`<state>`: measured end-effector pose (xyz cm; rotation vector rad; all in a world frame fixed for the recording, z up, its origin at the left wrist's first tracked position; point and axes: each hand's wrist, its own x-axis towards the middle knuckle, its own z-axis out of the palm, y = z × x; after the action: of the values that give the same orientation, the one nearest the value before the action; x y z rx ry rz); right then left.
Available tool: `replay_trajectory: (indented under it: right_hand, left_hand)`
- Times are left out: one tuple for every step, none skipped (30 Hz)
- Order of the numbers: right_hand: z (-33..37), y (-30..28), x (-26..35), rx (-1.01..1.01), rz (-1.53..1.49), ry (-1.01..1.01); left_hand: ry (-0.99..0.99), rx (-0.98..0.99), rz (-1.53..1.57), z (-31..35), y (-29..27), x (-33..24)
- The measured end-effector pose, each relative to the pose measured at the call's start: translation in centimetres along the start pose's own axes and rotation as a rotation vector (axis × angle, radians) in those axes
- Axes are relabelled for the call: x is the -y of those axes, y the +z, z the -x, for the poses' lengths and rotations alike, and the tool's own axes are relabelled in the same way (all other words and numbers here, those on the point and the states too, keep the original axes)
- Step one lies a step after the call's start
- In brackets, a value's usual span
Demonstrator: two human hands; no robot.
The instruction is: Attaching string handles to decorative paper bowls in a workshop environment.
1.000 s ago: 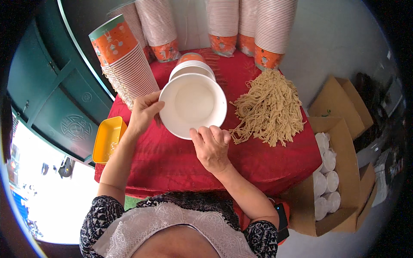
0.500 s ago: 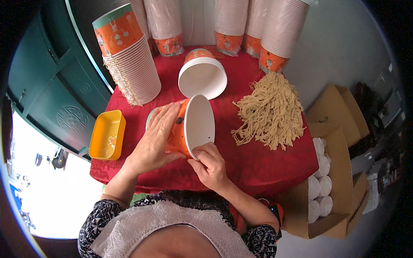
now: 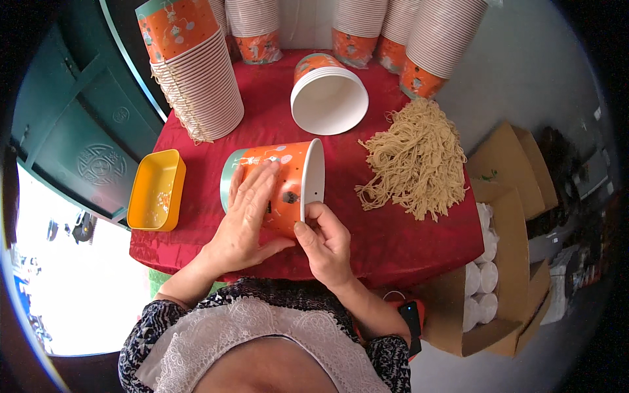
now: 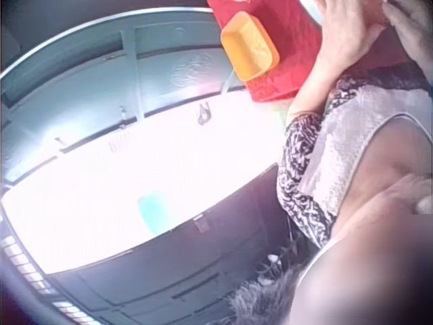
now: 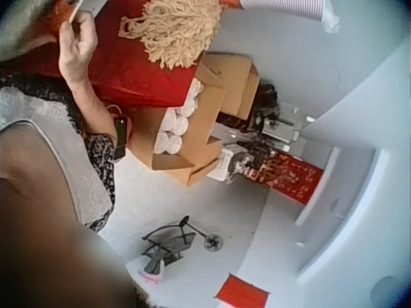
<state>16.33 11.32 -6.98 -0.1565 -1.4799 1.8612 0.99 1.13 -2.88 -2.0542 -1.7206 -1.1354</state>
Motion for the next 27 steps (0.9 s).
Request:
replay_trajectory:
  right_hand:
    - [0.1, 0.0, -0.2, -0.021, 0.002, -0.02]
    - [0.2, -0.1, -0.3, -0.018, 0.0, -0.017]
    - [0.3, -0.3, -0.3, 0.0, -0.008, -0.012]
    - [0.3, -0.3, -0.4, 0.018, -0.016, -0.008]
    - [0.3, -0.1, -0.4, 0.018, -0.016, -0.006]
    - [0.3, 0.4, -0.3, -0.006, -0.053, 0.003]
    - [0.2, 0.7, -0.3, -0.03, -0.09, 0.011]
    - [0.2, 0.6, -0.4, -0.031, -0.089, 0.012]
    - [0.2, 0.4, -0.5, -0.025, -0.101, 0.012]
    - [0.1, 0.2, -0.7, -0.019, -0.112, 0.011]
    - [0.2, 0.0, -0.9, -0.019, -0.112, 0.013]
    - [0.2, -0.3, -1.1, -0.012, -0.117, 0.003]
    - [0.2, -0.4, -1.2, -0.005, -0.121, -0.008]
    - [0.2, -0.2, -1.2, -0.004, -0.122, -0.006]
    - [0.2, 0.0, -1.0, -0.013, -0.13, -0.003]
    - [0.2, 0.2, -0.9, -0.023, -0.139, 0.001]
    - [0.2, 0.3, -0.9, -0.021, -0.139, 0.001]
    - [0.2, 0.4, -0.8, -0.018, -0.15, 0.014]
    - [0.2, 0.5, -0.8, -0.015, -0.16, 0.026]
    - [0.3, 0.6, -0.8, -0.013, -0.16, 0.027]
    - [0.3, 0.7, -0.9, -0.01, -0.166, 0.016]
    - [0.3, 0.9, -0.9, -0.008, -0.171, 0.006]
    - [0.3, 1.1, -0.8, -0.006, -0.171, 0.006]
    - [0.2, 1.5, -0.5, -0.012, -0.186, 0.005]
    - [0.2, 1.7, -0.4, -0.019, -0.201, 0.005]
    - [0.2, 1.6, -0.4, -0.019, -0.201, 0.004]
    - [0.3, 1.5, -0.5, -0.01, -0.195, -0.002]
  left_hand:
    - [-0.012, -0.026, 0.096, 0.0, -0.1, 0.0]
    - [-0.023, -0.07, 0.148, 0.1, -0.3, 0.1]
    - [-0.026, -0.071, 0.146, 0.3, -0.3, 0.4]
    - [-0.036, -0.09, 0.167, 0.5, -0.2, 0.9]
    - [-0.045, -0.108, 0.19, 0.7, -0.1, 1.2]
    - [-0.046, -0.107, 0.191, 0.7, -0.1, 1.1]
    - [-0.047, -0.118, 0.184, 0.7, 0.0, 0.9]
    - [-0.046, -0.13, 0.177, 0.6, 0.0, 0.7]
    - [-0.047, -0.13, 0.179, 0.6, 0.0, 0.6]
    - [-0.043, -0.136, 0.183, 0.6, 0.0, 0.5]
    - [-0.04, -0.142, 0.187, 0.7, 0.1, 0.5]
    - [-0.042, -0.142, 0.187, 0.8, 0.1, 0.4]
    - [-0.039, -0.155, 0.187, 0.9, 0.2, 0.3]
    - [-0.037, -0.168, 0.185, 1.0, 0.2, 0.3]
    - [-0.038, -0.168, 0.183, 1.1, 0.3, 0.2]
    - [-0.033, -0.187, 0.192, 1.2, 0.3, 0.2]
    - [-0.028, -0.206, 0.2, 1.3, 0.3, 0.1]
    - [-0.029, -0.207, 0.198, 1.3, 0.3, 0.0]
    - [-0.032, -0.225, 0.196, 1.3, 0.3, 0.0]
    - [-0.035, -0.243, 0.194, 1.3, 0.3, -0.1]
    - [-0.035, -0.244, 0.193, 1.3, 0.2, -0.2]
    - [-0.042, -0.252, 0.193, 1.2, 0.2, -0.2]
    - [-0.048, -0.26, 0.192, 1.2, 0.2, -0.3]
    - [-0.048, -0.261, 0.191, 1.1, 0.2, -0.4]
    - [-0.058, -0.266, 0.188, 1.1, 0.2, -0.5]
    - [-0.067, -0.271, 0.187, 1.0, 0.3, -0.6]
    - [-0.066, -0.272, 0.187, 0.9, 0.3, -0.7]
